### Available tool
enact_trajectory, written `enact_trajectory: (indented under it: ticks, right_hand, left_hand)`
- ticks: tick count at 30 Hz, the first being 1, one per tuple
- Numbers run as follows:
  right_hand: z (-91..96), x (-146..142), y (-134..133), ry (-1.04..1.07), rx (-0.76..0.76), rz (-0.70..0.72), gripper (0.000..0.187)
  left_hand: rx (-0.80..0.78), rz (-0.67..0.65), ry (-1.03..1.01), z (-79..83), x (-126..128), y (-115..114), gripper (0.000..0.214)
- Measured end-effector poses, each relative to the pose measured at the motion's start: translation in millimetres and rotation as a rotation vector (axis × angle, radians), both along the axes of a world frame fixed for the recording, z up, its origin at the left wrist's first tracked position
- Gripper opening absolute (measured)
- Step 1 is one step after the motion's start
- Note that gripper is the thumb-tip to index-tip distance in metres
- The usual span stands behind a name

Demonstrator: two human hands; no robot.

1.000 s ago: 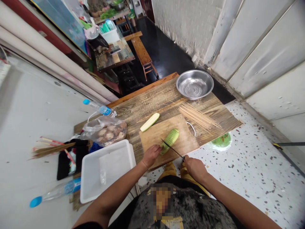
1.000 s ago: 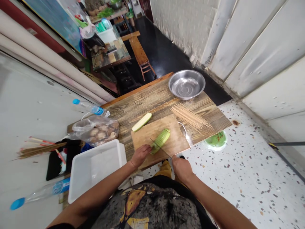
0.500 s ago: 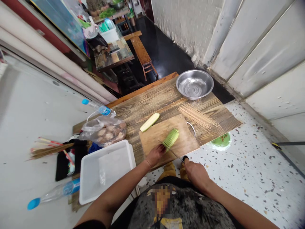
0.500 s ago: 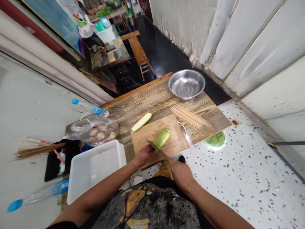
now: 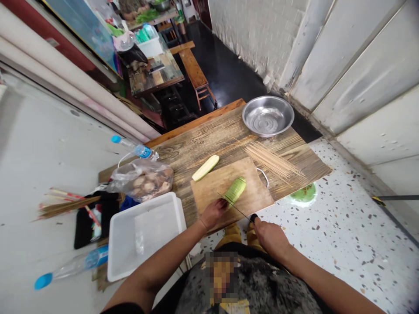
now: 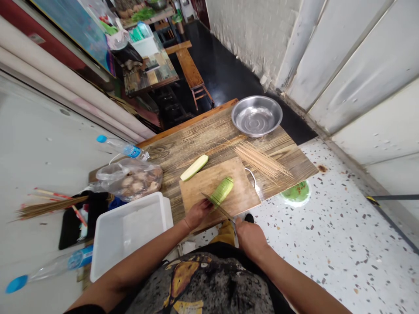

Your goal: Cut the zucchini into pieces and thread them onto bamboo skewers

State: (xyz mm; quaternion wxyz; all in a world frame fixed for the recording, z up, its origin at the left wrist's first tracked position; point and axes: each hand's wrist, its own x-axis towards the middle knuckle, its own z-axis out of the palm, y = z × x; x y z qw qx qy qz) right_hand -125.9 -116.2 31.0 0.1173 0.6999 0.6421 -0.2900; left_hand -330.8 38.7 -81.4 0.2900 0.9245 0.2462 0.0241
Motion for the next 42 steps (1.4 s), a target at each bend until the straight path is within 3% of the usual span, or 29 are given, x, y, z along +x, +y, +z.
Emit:
enact_trajectory:
  ticks: [4, 9, 12, 16, 19, 22, 26, 30, 32, 33, 38, 40, 42]
  right_hand:
    - [-0.1, -1, 3, 0.016, -0.041, -0.017, 0.023]
    - [-13.2, -5, 10, 0.028, -0.099, -0.035, 0.017]
    - [-21.8, 0, 10, 0.032, -0.088, -0.053, 0.019]
    - [-26.3, 11, 9, 0.039, -0.048, -0.064, 0.026]
    - [-25.5, 16, 8, 0.048, -0.021, -0.057, 0.027]
    - [-23.8, 13, 7, 0.047, 0.004, -0.054, 0.028]
    - [-19.0, 6, 7, 0.046, 0.021, -0.051, 0.027]
    - [-7.1, 7, 5, 0.055, 0.110, -0.074, 0.026]
    - [-1.7, 11, 0, 0.057, 0.199, -0.119, 0.026]
    - [-0.1, 13, -4, 0.055, 0.246, -0.148, 0.026]
    - [-5.3, 33, -35, 0.026, 0.466, -0.346, 0.036]
    - [-9.3, 41, -51, 0.014, 0.530, -0.452, 0.039]
    - [-11.8, 48, -66, 0.032, 0.557, -0.573, 0.040]
  left_hand:
    - [-0.012, 0.007, -0.021, -1.0, 0, 0, 0.027]
    - [-0.045, 0.053, -0.091, 0.0, 1, 0, 0.024]
    - [-0.019, 0.246, -0.179, 6.1, -2, 10, 0.023]
    - [0.061, 0.598, -0.208, 18.7, -12, 32, 0.029]
    - [-0.006, 0.760, -0.124, 24.4, -13, 33, 0.028]
    - [-0.048, 0.679, 0.003, 23.3, -6, 15, 0.042]
    - [0.008, 0.514, 0.049, 16.2, 11, -13, 0.060]
    - [-0.049, 0.545, 0.081, 15.5, 22, -16, 0.047]
    - [-0.221, 0.623, 0.053, 20.4, 20, -8, 0.038]
    - [-0.383, 0.668, 0.015, 24.1, 16, -4, 0.036]
    - [-1.506, 0.713, -0.458, 51.0, -6, 5, 0.045]
    - [-1.730, 0.701, -0.616, 63.5, -4, 4, 0.048]
    - [-1.858, 0.636, -0.663, 75.9, 8, 1, 0.055]
